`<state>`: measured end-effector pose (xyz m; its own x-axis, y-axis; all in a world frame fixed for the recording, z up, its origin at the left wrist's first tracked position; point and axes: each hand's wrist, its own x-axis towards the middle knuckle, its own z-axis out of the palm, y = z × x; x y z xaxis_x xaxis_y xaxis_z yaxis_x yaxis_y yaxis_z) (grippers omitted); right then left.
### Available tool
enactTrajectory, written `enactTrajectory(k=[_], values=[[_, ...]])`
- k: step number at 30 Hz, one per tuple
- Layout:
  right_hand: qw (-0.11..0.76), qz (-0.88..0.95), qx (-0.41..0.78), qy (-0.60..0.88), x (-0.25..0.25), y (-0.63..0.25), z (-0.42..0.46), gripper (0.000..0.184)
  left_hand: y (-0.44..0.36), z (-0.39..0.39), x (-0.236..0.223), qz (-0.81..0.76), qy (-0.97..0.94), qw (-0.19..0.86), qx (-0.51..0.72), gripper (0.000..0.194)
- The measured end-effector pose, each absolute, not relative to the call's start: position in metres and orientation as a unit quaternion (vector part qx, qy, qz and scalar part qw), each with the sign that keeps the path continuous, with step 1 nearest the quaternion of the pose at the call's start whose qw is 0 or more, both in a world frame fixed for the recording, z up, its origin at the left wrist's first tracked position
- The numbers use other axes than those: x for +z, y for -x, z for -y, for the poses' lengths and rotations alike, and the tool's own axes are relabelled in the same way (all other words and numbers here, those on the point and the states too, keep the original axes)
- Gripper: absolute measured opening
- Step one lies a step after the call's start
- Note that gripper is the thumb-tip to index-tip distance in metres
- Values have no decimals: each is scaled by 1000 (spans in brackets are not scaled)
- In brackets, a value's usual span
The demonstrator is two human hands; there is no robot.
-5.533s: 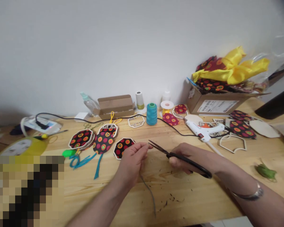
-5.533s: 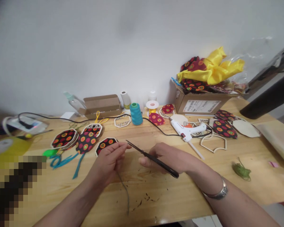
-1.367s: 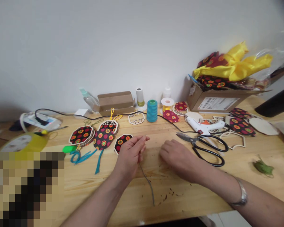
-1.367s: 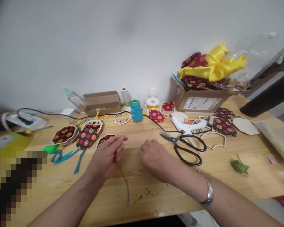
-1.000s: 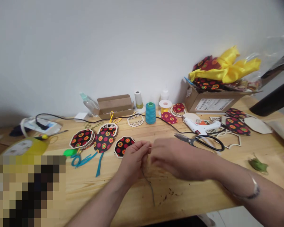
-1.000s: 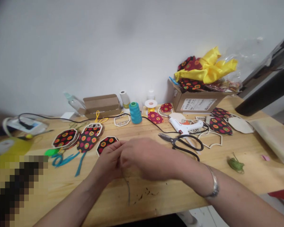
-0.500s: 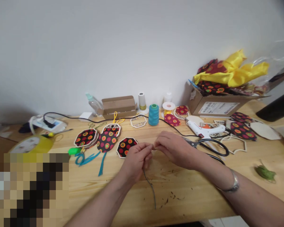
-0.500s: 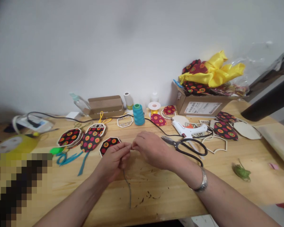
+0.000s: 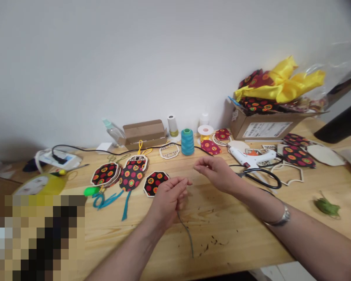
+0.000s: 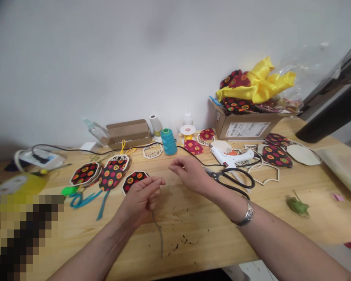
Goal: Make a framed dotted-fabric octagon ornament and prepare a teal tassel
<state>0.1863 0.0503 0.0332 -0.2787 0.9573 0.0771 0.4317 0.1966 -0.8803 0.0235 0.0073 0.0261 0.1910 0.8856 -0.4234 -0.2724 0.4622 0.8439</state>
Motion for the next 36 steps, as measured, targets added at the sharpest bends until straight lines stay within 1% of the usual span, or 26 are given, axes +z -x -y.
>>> enactTrajectory(k=[6,9,10,12,15,17,20,31,34,36], values=[[353,547,559,513,31,-187,-51,28,-23,-7,29,-482,-321,697,422,27],[341,515,583,528,32,-188,-51,37,-21,-7,28,-479,-316,695,433,26],[332,515,582,535,32,-188,-51,38,-21,-8,27,-475,-312,694,442,25],[313,518,587,538,33,-189,-50,32,-19,-9,26,-467,-304,689,464,24],[295,499,632,515,33,-188,-48,19,-19,-10,25,-459,-296,680,489,24],[294,479,653,508,32,-188,-47,22,-19,-11,25,-455,-292,678,498,25],[293,463,659,515,31,-186,-46,27,-19,-11,26,-453,-290,676,504,26],[296,490,644,507,25,-180,-44,26,-21,-9,28,-444,-285,693,491,21],[301,563,597,486,28,-180,-43,23,-21,-9,28,-452,-287,691,486,22],[313,639,528,464,35,-182,-40,18,-20,-10,28,-466,-289,682,484,23]])
